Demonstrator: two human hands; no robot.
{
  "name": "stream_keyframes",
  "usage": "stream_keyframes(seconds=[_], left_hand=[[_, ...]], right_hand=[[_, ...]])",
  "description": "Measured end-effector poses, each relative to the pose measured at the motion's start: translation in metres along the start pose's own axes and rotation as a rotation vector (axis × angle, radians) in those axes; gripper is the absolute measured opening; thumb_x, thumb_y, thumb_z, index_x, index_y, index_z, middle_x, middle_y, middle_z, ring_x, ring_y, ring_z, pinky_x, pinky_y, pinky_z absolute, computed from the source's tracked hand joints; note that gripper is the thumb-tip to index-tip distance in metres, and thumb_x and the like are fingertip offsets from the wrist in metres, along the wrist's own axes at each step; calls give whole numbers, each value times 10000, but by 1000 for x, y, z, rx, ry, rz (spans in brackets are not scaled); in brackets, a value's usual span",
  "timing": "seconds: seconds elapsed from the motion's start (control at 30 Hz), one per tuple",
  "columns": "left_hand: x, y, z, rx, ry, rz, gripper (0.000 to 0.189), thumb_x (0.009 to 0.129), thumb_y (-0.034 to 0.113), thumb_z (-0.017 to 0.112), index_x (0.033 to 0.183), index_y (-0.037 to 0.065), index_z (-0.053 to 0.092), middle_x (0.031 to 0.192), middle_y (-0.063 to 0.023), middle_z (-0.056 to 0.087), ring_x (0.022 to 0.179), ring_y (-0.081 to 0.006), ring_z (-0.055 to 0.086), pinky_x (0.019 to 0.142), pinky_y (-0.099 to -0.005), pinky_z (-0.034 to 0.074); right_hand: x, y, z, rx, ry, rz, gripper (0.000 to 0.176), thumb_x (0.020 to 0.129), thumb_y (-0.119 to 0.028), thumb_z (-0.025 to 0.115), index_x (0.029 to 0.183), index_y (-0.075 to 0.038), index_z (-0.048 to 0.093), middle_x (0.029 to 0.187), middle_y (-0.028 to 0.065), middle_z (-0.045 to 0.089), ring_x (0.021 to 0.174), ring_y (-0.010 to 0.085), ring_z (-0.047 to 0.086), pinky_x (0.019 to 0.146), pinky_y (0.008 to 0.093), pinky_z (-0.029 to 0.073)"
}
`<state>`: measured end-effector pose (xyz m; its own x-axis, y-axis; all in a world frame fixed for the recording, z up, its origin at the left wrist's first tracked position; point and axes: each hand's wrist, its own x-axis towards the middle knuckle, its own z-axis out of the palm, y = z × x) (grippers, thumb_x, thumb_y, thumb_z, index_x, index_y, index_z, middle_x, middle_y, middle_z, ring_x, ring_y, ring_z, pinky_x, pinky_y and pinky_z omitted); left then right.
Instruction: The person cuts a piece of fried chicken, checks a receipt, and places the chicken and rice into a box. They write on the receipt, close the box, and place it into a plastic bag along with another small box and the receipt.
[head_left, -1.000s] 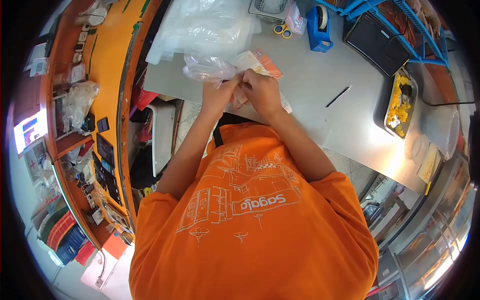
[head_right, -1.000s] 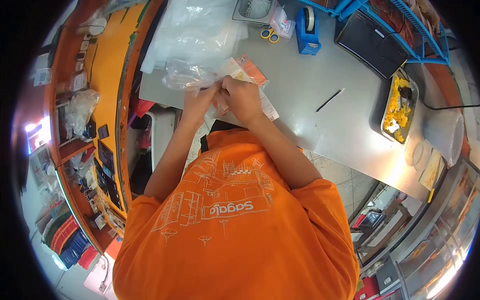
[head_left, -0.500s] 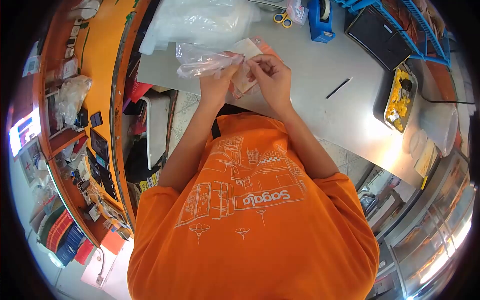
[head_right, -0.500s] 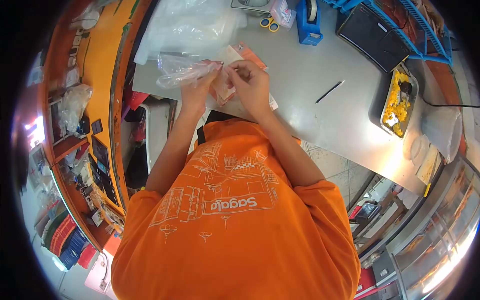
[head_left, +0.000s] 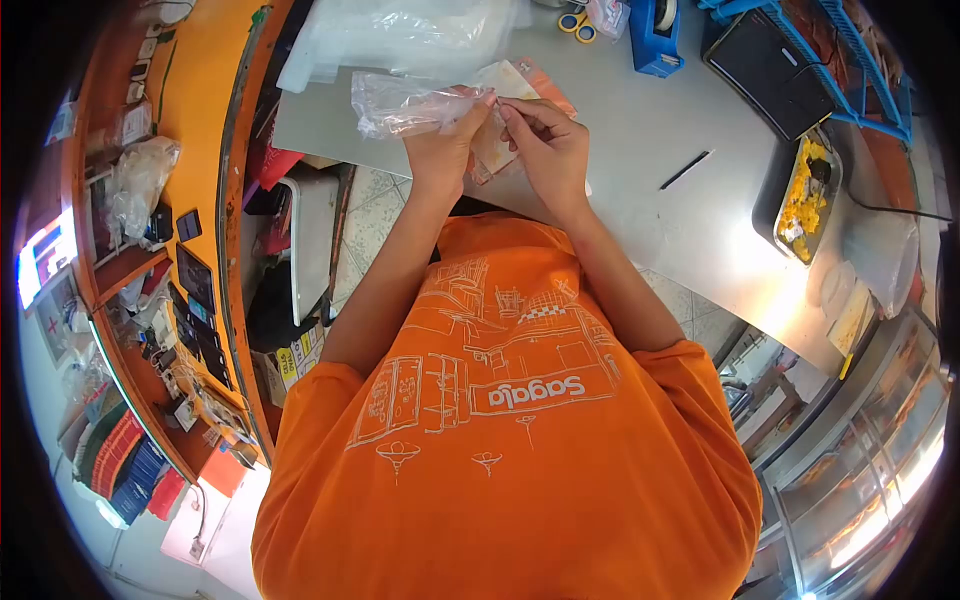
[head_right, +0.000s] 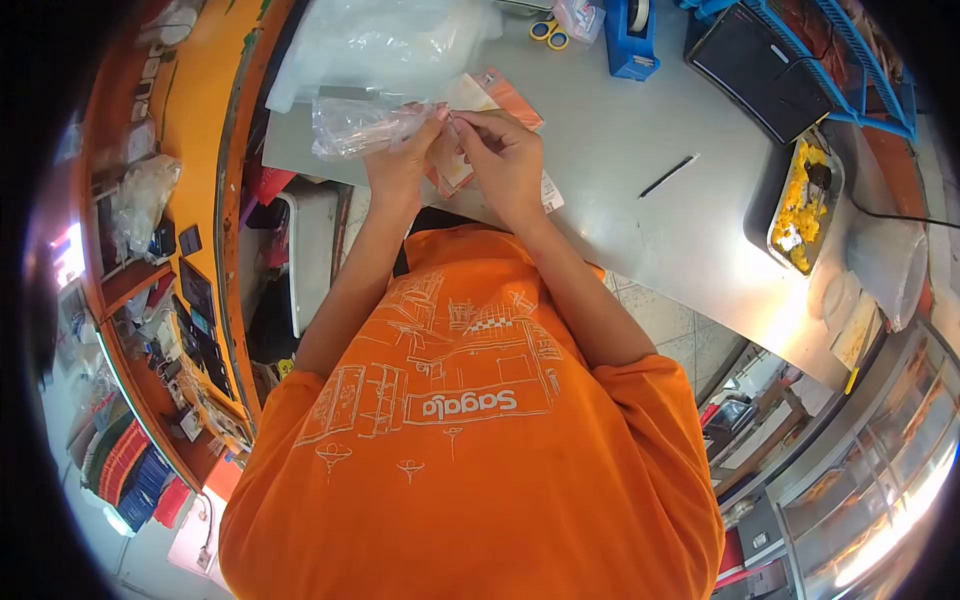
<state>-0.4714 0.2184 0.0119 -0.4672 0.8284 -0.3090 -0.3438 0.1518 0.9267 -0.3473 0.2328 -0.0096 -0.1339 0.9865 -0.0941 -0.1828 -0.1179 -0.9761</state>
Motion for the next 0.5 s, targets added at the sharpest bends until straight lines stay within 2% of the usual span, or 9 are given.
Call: stream_keyframes(seconds=[0.13,0.2,0.23,0.3,0.33,0.4,0.43,0.5], left_hand=[[0,-4,-5,46,-25,12,342,793,58,833,1061,13,625,979,-60,672,862,-135,649,693,-281,522],[0,-5,-6,29,-49,32,351,790,67,841,1059,11,624,975,-65,674,864,-136,647,697,-278,518],[0,-6,-6,29,-49,31,351,790,67,841,1059,11,624,975,-65,674,864,-136,647,697,-278,518],[-2,-7,-5,139,-21,97,155,833,63,786,936,38,674,880,-7,672,793,-95,626,660,-238,502],[4,-12,-10,139,-19,97,155,833,63,786,936,38,674,880,-7,672,793,-95,626,660,-238,502],[21,-25,-28,1064,-213,1111,92,866,85,726,949,61,694,834,22,684,777,-91,631,650,-246,501],[22,-22,-31,1065,-212,1111,92,866,85,726,949,61,694,834,22,684,777,-91,631,650,-246,501],[21,-17,-34,1088,-346,1000,102,872,82,672,968,84,705,861,30,706,786,-113,646,679,-265,513]], right_hand=[[1,-3,0,-6,0,30,153,913,8,663,1047,49,723,904,67,690,703,89,639,637,229,519],[2,-6,0,18,-7,39,145,940,-39,669,1045,37,733,781,50,680,659,73,593,608,209,475],[3,-7,0,18,-7,40,145,940,-39,669,1045,37,733,781,50,680,659,73,593,608,209,475],[4,-9,-1,22,-24,74,173,949,-38,654,1087,48,713,784,58,681,664,80,595,618,215,482],[5,-9,-2,22,-26,75,173,949,-38,654,1087,48,713,784,58,681,664,80,595,618,215,482],[13,-7,-4,23,-30,76,203,959,-18,624,1138,58,687,786,60,680,660,88,595,623,219,486],[19,-7,-9,23,-30,77,203,959,-18,624,1138,58,687,786,60,680,660,88,595,623,219,486],[37,-8,-23,-73,-288,139,158,954,-9,611,1081,53,682,776,49,667,665,94,597,621,234,483]])
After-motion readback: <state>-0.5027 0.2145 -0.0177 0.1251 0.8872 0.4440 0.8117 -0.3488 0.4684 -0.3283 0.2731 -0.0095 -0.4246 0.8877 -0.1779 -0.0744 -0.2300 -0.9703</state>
